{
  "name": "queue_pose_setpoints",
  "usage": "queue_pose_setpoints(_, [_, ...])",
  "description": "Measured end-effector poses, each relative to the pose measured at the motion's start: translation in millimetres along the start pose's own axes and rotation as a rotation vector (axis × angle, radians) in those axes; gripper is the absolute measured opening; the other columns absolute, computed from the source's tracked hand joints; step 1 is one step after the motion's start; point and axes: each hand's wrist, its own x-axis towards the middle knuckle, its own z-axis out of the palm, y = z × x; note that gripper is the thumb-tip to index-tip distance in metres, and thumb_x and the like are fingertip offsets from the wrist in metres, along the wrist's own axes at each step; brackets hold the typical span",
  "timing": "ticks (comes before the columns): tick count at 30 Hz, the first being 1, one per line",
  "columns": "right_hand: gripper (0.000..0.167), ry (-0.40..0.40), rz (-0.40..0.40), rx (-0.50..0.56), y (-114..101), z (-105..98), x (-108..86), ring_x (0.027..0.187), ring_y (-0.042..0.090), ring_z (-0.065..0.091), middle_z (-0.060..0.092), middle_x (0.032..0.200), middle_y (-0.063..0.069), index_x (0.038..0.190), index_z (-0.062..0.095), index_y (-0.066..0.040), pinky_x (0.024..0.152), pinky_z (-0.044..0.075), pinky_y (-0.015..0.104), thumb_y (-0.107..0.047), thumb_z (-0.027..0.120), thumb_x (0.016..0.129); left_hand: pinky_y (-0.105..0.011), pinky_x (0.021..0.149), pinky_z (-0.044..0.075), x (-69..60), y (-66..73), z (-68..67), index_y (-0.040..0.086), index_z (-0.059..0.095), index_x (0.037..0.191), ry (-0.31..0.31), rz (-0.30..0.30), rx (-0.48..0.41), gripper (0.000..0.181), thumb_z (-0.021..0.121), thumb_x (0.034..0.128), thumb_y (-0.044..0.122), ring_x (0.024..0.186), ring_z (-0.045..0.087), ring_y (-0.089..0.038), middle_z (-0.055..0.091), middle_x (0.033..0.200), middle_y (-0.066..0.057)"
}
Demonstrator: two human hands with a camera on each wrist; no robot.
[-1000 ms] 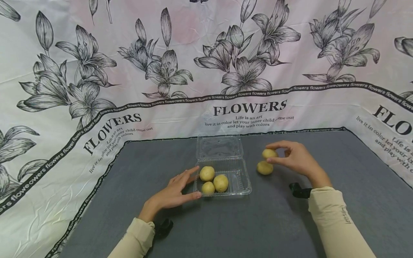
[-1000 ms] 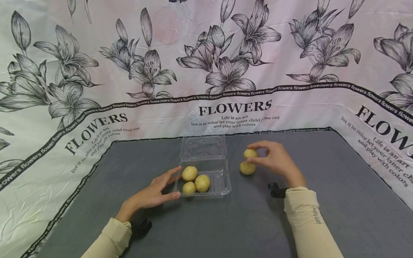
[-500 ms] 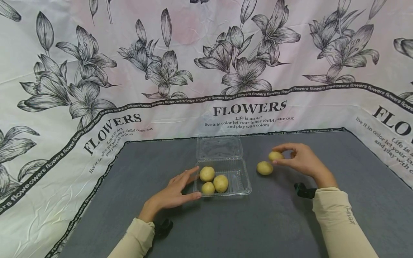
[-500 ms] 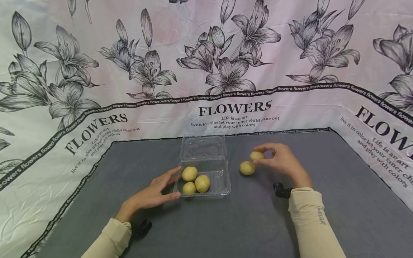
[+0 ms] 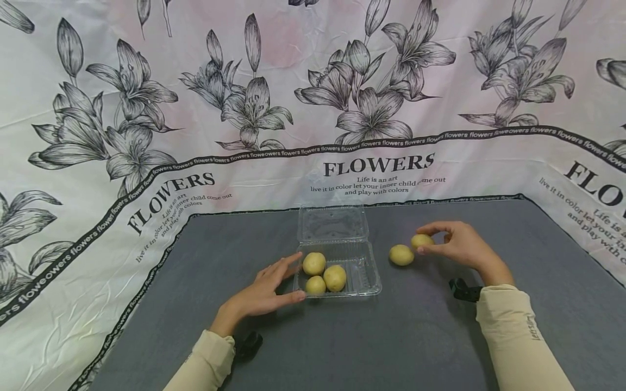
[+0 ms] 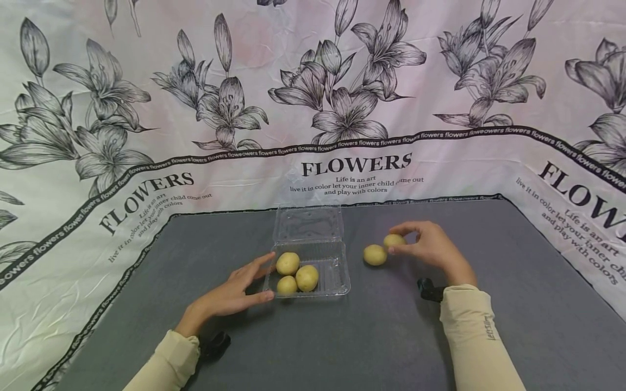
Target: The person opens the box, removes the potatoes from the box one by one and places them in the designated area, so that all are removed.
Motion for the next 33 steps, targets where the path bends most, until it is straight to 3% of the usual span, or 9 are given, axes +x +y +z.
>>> queue_pose_setpoints(4, [0.053, -0.014, -0.001, -0.002, 2.2, 1.3, -0.2, 0.110, 0.032, 0.062, 0.072, 0.123, 0.016, 0.126, 0.072, -0.007, 0.082, 0.048, 0.036, -0.039, 0.083, 0.086, -0.065, 0.124, 0.005, -0.5, -0.1, 0.0, 0.043, 0.007, 0.163, 0.004, 0.002, -0.002, 0.089, 0.061, 0.0953, 0.061, 0.160, 0.006, -0.026, 0.033, 0.165, 0.010])
queue_pose_setpoints(7, [0.052, -0.026, -0.004, -0.002, 3.6, 1.8, -0.2, 0.115, 0.033, 0.062, 0.073, 0.121, 0.014, 0.126, 0.072, -0.006, 0.088, 0.049, 0.039, -0.039, 0.083, 0.086, -0.065, 0.123, 0.005, -0.9, -0.2, 0.1, 0.043, 0.007, 0.163, 0.006, 0.001, -0.001, 0.089, 0.061, 0.0952, 0.061, 0.160, 0.006, -0.027, 0.034, 0.165, 0.010])
queue_pose_setpoints(23, [0.051, -0.056, -0.002, -0.033, 10.2, 3.7, -0.6, 0.111, 0.031, 0.064, 0.074, 0.116, 0.013, 0.124, 0.073, -0.006, 0.089, 0.049, 0.041, -0.035, 0.085, 0.084, -0.065, 0.123, 0.006, -0.3, 0.2, 0.5, 0.044, 0.007, 0.163, 0.004, -0.005, 0.001, 0.088, 0.061, 0.0953, 0.061, 0.160, 0.008, -0.027, 0.033, 0.165, 0.010])
queue_pose_setpoints(33, [0.053, -0.087, 0.002, -0.034, 16.8, 7.1, 1.6, 0.112, 0.034, 0.065, 0.074, 0.115, 0.014, 0.122, 0.074, -0.004, 0.093, 0.051, 0.053, -0.037, 0.086, 0.083, -0.065, 0.124, 0.006, -0.3, 0.0, 0.0, 0.043, 0.007, 0.163, 0.002, 0.003, -0.002, 0.088, 0.061, 0.0956, 0.061, 0.160, 0.011, -0.023, 0.031, 0.166, 0.010])
